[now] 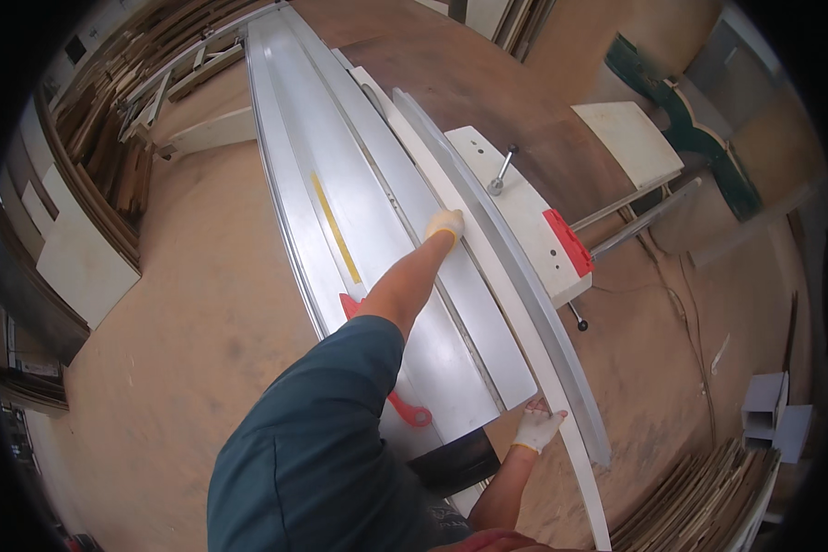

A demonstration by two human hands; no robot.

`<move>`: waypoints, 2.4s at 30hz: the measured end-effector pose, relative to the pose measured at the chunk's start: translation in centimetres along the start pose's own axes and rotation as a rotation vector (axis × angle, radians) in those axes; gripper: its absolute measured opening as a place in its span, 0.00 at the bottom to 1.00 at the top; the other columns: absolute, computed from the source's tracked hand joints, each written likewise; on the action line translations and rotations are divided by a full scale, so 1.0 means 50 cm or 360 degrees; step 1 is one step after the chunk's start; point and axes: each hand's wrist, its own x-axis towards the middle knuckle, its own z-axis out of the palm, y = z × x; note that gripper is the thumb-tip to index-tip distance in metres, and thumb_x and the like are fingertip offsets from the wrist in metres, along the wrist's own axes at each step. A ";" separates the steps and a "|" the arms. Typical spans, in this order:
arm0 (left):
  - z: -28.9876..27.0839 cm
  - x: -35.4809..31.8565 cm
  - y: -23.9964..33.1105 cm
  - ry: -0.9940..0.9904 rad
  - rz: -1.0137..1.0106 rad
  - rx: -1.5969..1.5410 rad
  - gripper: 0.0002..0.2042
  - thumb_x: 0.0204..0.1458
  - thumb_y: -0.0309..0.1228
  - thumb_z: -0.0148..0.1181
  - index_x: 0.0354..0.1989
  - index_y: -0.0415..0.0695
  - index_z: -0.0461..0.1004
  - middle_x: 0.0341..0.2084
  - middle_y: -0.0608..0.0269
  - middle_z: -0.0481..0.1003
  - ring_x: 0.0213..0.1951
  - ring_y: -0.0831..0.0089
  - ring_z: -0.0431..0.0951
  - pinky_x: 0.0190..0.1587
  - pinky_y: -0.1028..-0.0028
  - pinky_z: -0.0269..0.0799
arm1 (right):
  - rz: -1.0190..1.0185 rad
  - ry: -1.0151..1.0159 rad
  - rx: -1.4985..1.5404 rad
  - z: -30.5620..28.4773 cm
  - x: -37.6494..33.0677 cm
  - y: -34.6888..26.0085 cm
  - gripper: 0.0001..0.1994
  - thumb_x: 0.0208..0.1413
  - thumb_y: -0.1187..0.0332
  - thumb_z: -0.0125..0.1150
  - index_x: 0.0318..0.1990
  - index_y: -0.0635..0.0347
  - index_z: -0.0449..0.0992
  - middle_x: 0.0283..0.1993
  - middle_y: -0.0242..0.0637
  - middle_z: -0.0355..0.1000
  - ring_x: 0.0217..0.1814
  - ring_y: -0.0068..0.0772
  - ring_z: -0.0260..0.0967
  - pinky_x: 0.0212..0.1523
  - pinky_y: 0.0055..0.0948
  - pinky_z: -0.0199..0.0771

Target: The person adjusts a panel saw, retrieves a red push stick, and cuts several white panels one at a time. The person then stacks the cut pieces and returns to the saw to continue cutting additional panels.

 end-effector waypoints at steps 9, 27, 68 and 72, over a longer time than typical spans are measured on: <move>-0.009 -0.009 0.005 0.0070 -0.0020 -0.0040 0.28 0.63 0.46 0.53 0.54 0.30 0.78 0.54 0.33 0.78 0.57 0.40 0.79 0.58 0.53 0.73 | -0.1143 0.0589 -0.0428 -0.394 0.047 -0.420 0.38 0.68 0.41 0.46 0.65 0.74 0.66 0.70 0.55 0.65 0.72 0.54 0.63 0.77 0.50 0.59; -0.023 -0.028 0.014 0.0083 0.0055 0.0031 0.24 0.61 0.42 0.48 0.50 0.34 0.82 0.53 0.36 0.79 0.57 0.42 0.79 0.61 0.53 0.71 | -0.0452 0.0167 -0.0142 0.023 0.023 0.029 0.37 0.68 0.36 0.43 0.62 0.65 0.72 0.63 0.43 0.74 0.64 0.45 0.69 0.70 0.42 0.61; -0.021 0.001 0.004 -0.0057 0.0028 0.0046 0.26 0.63 0.45 0.48 0.54 0.34 0.80 0.56 0.34 0.76 0.60 0.41 0.76 0.65 0.54 0.69 | -0.0872 0.1018 -0.0972 -0.255 -0.090 -0.293 0.26 0.62 0.58 0.64 0.65 0.55 0.73 0.58 0.36 0.75 0.61 0.39 0.69 0.53 0.44 0.70; -0.019 0.000 0.002 -0.0050 0.0090 0.0098 0.26 0.63 0.46 0.49 0.54 0.34 0.80 0.55 0.35 0.77 0.59 0.42 0.77 0.63 0.53 0.71 | -0.0771 0.1075 -0.1594 -0.228 -0.132 -0.326 0.29 0.61 0.58 0.66 0.67 0.61 0.71 0.62 0.41 0.75 0.61 0.39 0.71 0.57 0.40 0.72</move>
